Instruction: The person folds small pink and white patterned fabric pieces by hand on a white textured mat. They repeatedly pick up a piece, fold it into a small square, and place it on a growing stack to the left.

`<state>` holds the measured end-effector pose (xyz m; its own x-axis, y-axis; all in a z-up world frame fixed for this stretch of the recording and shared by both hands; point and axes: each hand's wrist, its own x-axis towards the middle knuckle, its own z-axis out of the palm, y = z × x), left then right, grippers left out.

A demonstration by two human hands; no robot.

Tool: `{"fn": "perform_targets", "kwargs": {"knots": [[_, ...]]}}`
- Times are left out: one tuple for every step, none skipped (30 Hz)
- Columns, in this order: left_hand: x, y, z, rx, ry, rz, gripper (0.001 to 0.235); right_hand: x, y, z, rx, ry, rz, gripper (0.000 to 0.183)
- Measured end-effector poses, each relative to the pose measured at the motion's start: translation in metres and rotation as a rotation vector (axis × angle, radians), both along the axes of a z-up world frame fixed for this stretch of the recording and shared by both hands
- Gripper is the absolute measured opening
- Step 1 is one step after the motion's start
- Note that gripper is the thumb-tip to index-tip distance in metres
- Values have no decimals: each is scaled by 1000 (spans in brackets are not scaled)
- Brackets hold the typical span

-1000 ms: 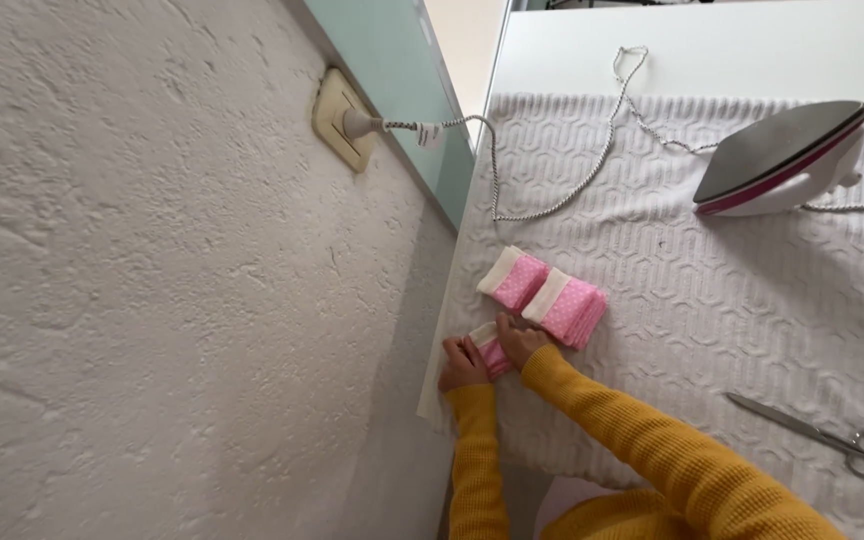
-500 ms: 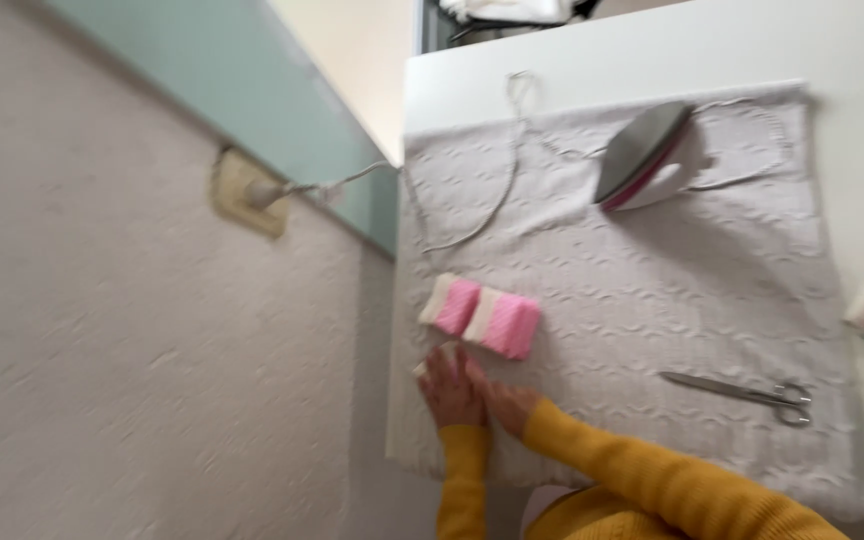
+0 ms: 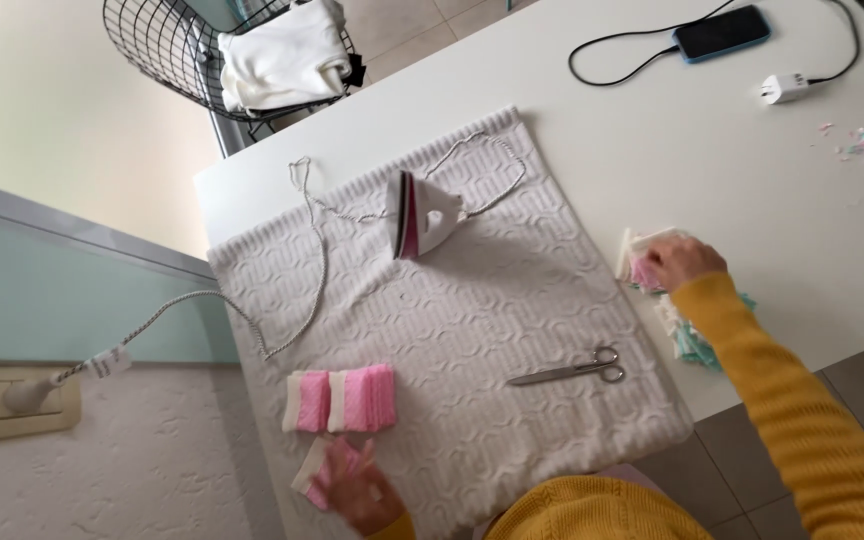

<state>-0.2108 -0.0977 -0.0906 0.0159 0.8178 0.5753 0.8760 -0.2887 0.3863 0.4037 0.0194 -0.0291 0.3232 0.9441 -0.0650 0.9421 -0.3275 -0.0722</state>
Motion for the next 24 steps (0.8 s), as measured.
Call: {"fn": "perform_targets", "kwargs": {"knots": [[28,7,14,-4,-28,-51,28,10,7,-7,1,0,-2,20],[55,11,30,-11,-54,-95,28,19,15,-14,-70,66,-119,20],[80,14,49,-18,-79,-139,27,27,23,-21,-144,134,-232,21],[106,38,64,-14,-106,-186,27,33,31,-25,-134,135,-229,21],[135,58,81,-9,-132,-232,26,39,41,-29,-142,58,-167,21],[164,70,101,-15,-154,-280,26,41,44,-35,-161,-13,-107,39],[170,73,108,-15,-147,-279,26,39,44,-28,-161,-7,-106,39],[179,77,114,6,-133,-307,25,40,47,-20,-269,-51,-117,27],[187,80,120,27,-119,-335,24,40,49,-12,-378,-96,-128,17],[191,81,121,26,-120,-321,24,41,45,-8,-380,-99,-115,17],[194,82,121,5,-149,-328,23,42,41,-5,-342,-94,-114,15],[194,82,123,-24,-172,-349,22,40,29,-3,-312,-80,-126,14],[200,84,126,-34,-167,-349,22,31,14,6,-321,-75,-126,14],[208,94,129,-38,-213,-394,20,25,7,19,-100,-72,-47,9],[216,103,133,-42,-258,-439,18,18,-1,33,122,-72,30,6],[230,109,132,-30,-259,-427,18,0,-4,50,133,-75,43,6],[243,114,132,-154,-379,-511,17,-18,-8,68,338,-12,166,8],[253,116,132,-290,-495,-597,17,-40,-18,83,534,60,282,14],[265,120,138,-287,-493,-589,17,-54,-23,81,536,65,290,14],[278,124,145,-364,-550,-649,19,-68,-27,80,509,58,347,14],[291,129,152,-441,-607,-708,21,-81,-31,78,482,50,405,16],[296,131,149,-434,-610,-701,21,-96,-30,84,486,49,414,16],[302,133,145,-563,-632,-693,20,-110,-30,89,549,139,464,14],[308,136,143,-694,-651,-689,19,-124,-30,94,613,230,509,12]]}}
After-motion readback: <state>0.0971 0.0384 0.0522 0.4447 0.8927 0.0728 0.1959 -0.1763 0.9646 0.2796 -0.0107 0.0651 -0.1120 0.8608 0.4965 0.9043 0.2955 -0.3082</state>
